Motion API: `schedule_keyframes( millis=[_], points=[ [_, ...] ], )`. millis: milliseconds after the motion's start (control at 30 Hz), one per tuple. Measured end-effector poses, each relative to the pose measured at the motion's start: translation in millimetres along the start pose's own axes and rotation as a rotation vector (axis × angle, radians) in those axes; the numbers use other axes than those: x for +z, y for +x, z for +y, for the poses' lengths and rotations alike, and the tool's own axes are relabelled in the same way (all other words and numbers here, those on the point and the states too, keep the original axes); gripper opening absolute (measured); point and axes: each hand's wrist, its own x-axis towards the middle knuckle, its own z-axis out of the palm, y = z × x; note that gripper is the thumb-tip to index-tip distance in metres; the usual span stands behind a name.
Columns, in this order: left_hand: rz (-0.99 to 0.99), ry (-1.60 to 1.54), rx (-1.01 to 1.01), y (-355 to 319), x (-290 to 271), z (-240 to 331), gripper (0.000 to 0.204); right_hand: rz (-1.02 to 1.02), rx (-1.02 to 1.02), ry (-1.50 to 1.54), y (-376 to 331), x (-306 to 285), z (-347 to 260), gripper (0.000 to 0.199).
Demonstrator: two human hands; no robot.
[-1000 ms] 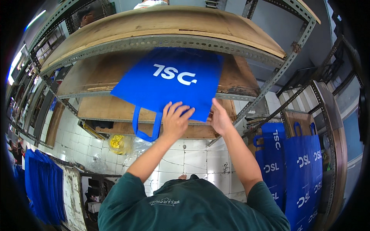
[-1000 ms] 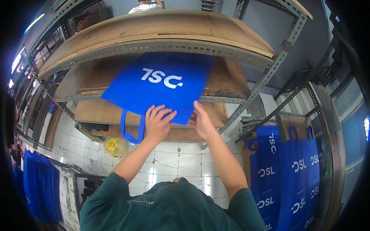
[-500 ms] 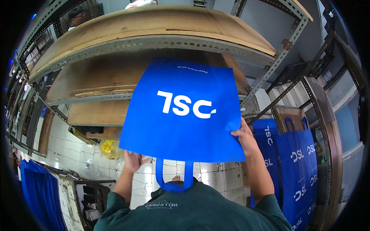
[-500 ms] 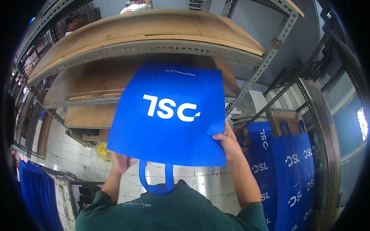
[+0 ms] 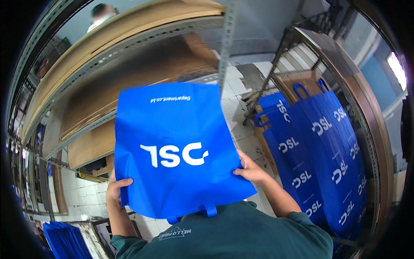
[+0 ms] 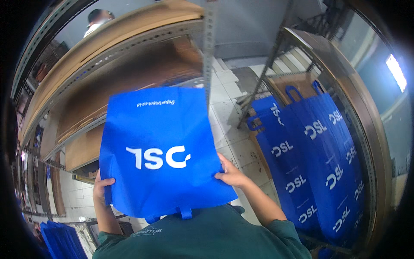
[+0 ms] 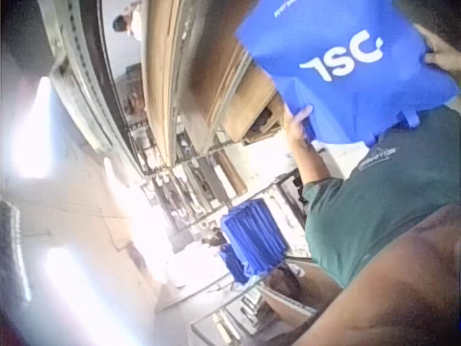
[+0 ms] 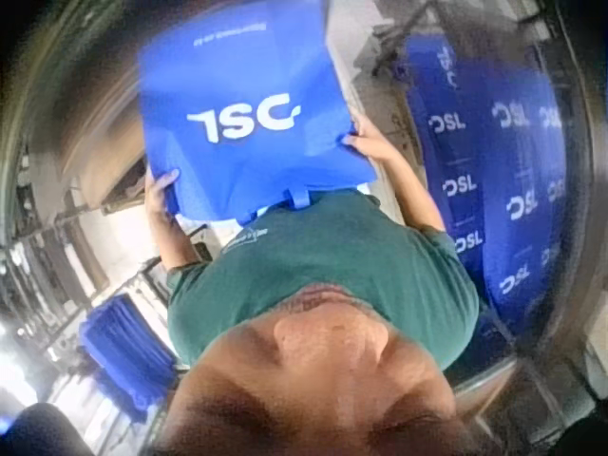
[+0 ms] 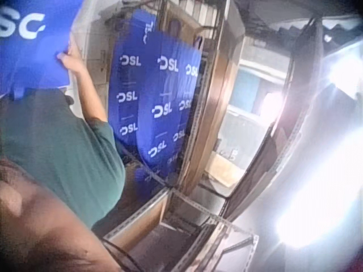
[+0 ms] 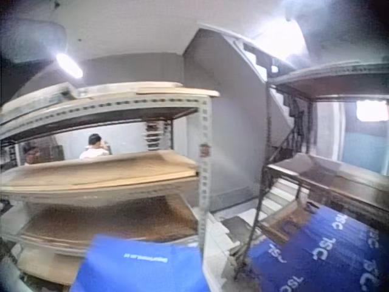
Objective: The person repeatedly folds blue tote bags and places them onto a wooden shelf. They pick up a bag, fold it in half, and then fold it again before stacking it with other bags on the shelf.
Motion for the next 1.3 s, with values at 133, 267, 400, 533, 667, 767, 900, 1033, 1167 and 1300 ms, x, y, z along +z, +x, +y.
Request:
schedule_keyframes(
  millis=[133, 267, 400, 533, 667, 767, 900, 1033, 1167, 1300],
  points=[
    [-0.123, 0.118, -0.013, 5.4, 67.4, -4.3, 0.081, 0.01, 0.008, 0.095, -54.2, -25.4, 8.2, 0.082],
    [-0.276, 0.138, -0.027, 16.8, 145.0, -9.5, 0.084, 0.083, -0.064, 0.077, -108.2, -68.5, 3.4, 0.084],
    [-0.442, 0.151, -0.087, 31.6, 203.8, -9.3, 0.088, 0.286, -0.172, 0.054, -171.4, -100.6, -13.5, 0.085],
    [-0.554, 0.217, -0.098, 53.1, 271.3, -13.4, 0.091, 0.579, -0.298, -0.002, -230.4, -117.8, -31.3, 0.083],
    [-0.747, 0.217, -0.137, 87.2, 348.6, -21.5, 0.088, 0.937, -0.339, -0.082, -270.5, -138.2, -36.5, 0.084],
    [-0.929, 0.241, -0.122, 131.6, 406.7, -36.6, 0.085, 1.111, -0.346, -0.216, -279.7, -163.2, -43.6, 0.084],
    [-1.139, 0.304, -0.13, 205.9, 490.6, -58.4, 0.08, 1.251, -0.334, -0.24, -265.8, -208.3, -62.7, 0.083],
    [-1.258, 0.312, -0.037, 281.0, 573.4, -62.3, 0.075, 1.417, -0.3, -0.356, -237.0, -271.6, -71.1, 0.084],
    [-1.31, 0.532, 0.184, 373.5, 668.3, -67.5, 0.063, 1.552, -0.319, -0.253, -182.4, -349.0, -70.7, 0.085],
    [-0.862, 0.949, 0.625, 487.8, 762.3, -95.7, 0.058, 1.659, -0.308, -0.347, -118.8, -455.2, -35.2, 0.083]
  ],
)
